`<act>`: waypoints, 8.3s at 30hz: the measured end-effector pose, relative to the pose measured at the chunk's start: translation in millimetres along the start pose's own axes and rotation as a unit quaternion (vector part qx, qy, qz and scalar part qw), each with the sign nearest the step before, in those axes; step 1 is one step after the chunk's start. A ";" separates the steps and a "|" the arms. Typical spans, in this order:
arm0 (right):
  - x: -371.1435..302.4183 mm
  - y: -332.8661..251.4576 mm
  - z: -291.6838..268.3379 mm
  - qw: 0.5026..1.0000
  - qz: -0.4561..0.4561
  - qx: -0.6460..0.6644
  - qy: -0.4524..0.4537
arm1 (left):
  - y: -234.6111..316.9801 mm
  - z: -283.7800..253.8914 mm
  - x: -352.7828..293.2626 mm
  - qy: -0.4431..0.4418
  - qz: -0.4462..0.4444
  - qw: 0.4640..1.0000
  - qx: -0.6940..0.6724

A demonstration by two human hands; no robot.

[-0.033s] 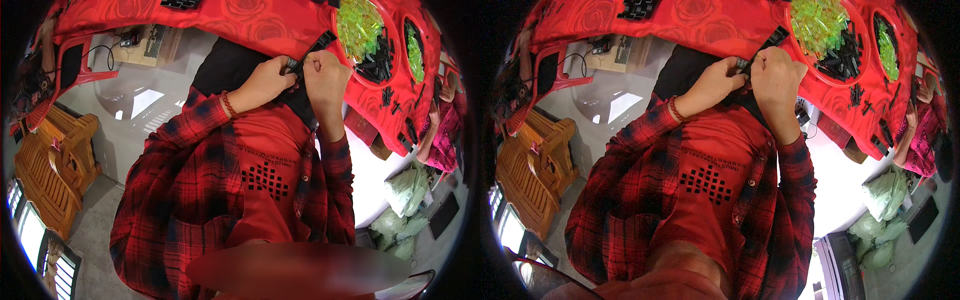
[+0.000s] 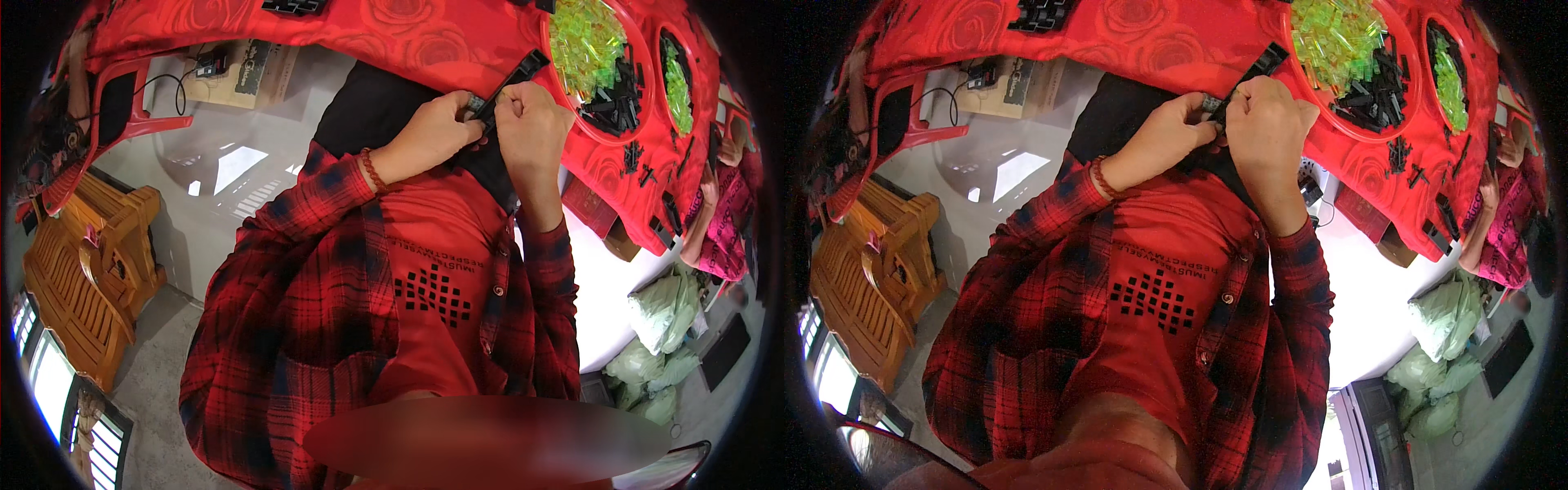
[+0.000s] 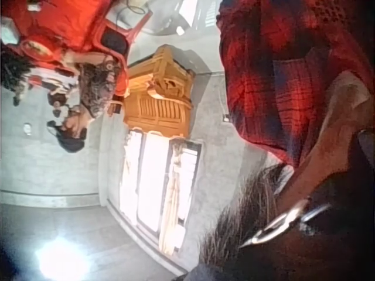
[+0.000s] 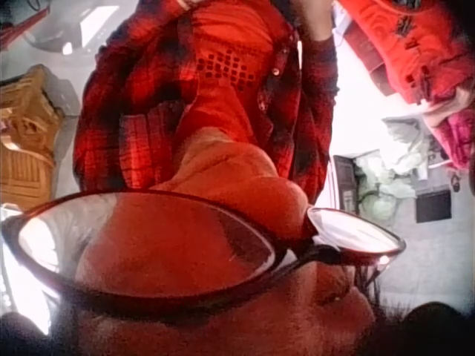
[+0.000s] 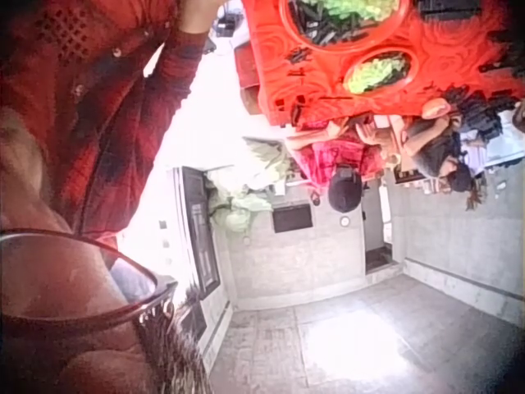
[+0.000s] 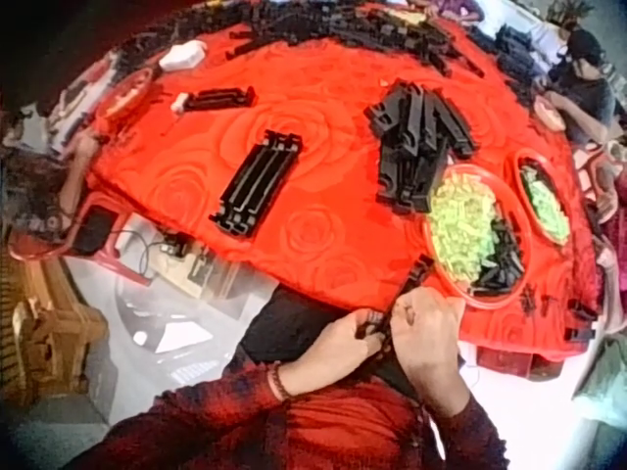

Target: The person assembles plastic casings by inserting small rods and plastic inserts into them by hand.

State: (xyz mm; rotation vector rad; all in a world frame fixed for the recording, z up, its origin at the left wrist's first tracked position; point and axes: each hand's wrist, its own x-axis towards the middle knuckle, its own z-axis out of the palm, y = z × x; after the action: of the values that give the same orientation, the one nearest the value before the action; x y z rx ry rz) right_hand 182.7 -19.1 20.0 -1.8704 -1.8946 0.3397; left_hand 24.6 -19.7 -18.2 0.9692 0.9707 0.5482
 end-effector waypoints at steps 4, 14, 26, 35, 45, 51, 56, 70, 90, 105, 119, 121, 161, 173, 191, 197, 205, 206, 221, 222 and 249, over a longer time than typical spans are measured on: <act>1.8 -1.0 -1.5 1.000 0.009 -0.002 -0.013 | -3.7 2.8 4.6 -0.005 -0.011 0.992 -0.124; -5.8 6.6 0.0 0.999 0.027 0.024 -0.020 | -11.5 19.0 6.7 0.107 0.053 0.978 0.174; -20.4 12.8 -15.7 0.950 0.099 0.283 0.083 | -1.3 10.3 -5.6 0.075 0.099 0.985 0.117; -28.9 18.0 -4.1 0.887 0.181 0.423 -0.029 | -10.7 11.1 -9.1 0.059 0.192 0.950 0.241; -33.5 11.4 -8.5 0.895 0.183 0.406 -0.021 | -8.1 11.6 -11.4 0.035 0.118 0.976 0.178; -38.9 5.8 -4.4 0.901 0.153 0.407 0.000 | 1.8 8.9 -15.2 0.008 0.026 1.000 0.012; -46.8 -1.2 -2.1 0.898 0.145 0.414 0.040 | 11.8 7.9 -23.3 0.022 0.034 0.997 0.065; -43.7 -2.9 -11.3 0.859 0.186 0.476 0.028 | 13.5 1.4 -17.3 -0.006 0.078 0.995 0.067; -39.5 14.4 -33.3 0.823 0.176 0.538 0.051 | 90.8 -47.0 7.4 0.060 0.399 0.786 0.468; -48.4 -27.0 3.0 0.838 0.092 0.515 0.158 | 63.9 23.4 5.2 0.081 0.202 0.950 -0.223; -5.5 -23.2 -50.2 0.920 -0.010 0.375 0.112 | 67.8 12.8 -6.5 0.144 0.312 0.928 0.141; 14.6 -30.8 -57.5 0.901 -0.042 0.394 0.175 | 66.5 18.6 -10.5 0.129 0.305 0.932 0.144; -0.4 -8.9 -47.7 0.927 0.063 0.322 0.184 | 65.7 -12.4 -14.2 -0.129 0.093 0.987 0.023; -9.6 -0.2 -64.6 0.914 0.091 0.385 0.090 | 76.7 -31.4 -5.6 -0.172 0.090 0.973 0.126; -37.0 -9.8 -20.4 0.789 0.098 0.574 0.195 | 57.9 -5.6 0.0 -0.053 0.229 0.943 -0.236; -54.1 -30.3 -5.3 0.820 0.087 0.555 0.108 | 58.4 5.6 -0.7 -0.015 0.242 0.942 -0.234; -69.4 -28.2 2.6 0.917 0.055 0.393 -0.039 | 61.5 11.5 -11.0 0.040 0.213 0.961 -0.170; -69.1 -29.0 -0.7 0.917 0.057 0.393 -0.039 | 60.7 10.2 -11.7 0.039 0.212 0.962 -0.170; 7.5 -35.2 -52.4 0.898 -0.009 0.413 0.154 | 50.9 17.3 -24.9 -0.019 0.141 0.990 0.021; 9.0 -36.5 -51.7 0.897 -0.007 0.424 0.128 | 50.3 17.3 -24.5 -0.020 0.140 0.990 0.021; -37.6 -45.2 -51.8 0.941 -0.150 0.243 0.184 | 28.0 22.5 -36.9 -0.071 0.075 0.971 -0.215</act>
State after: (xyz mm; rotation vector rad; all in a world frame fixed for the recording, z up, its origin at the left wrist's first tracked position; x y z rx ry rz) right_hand 166.9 -65.6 81.0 -1.2037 -1.6200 0.2985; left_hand 27.1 -43.8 27.2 0.6815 0.6164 0.7680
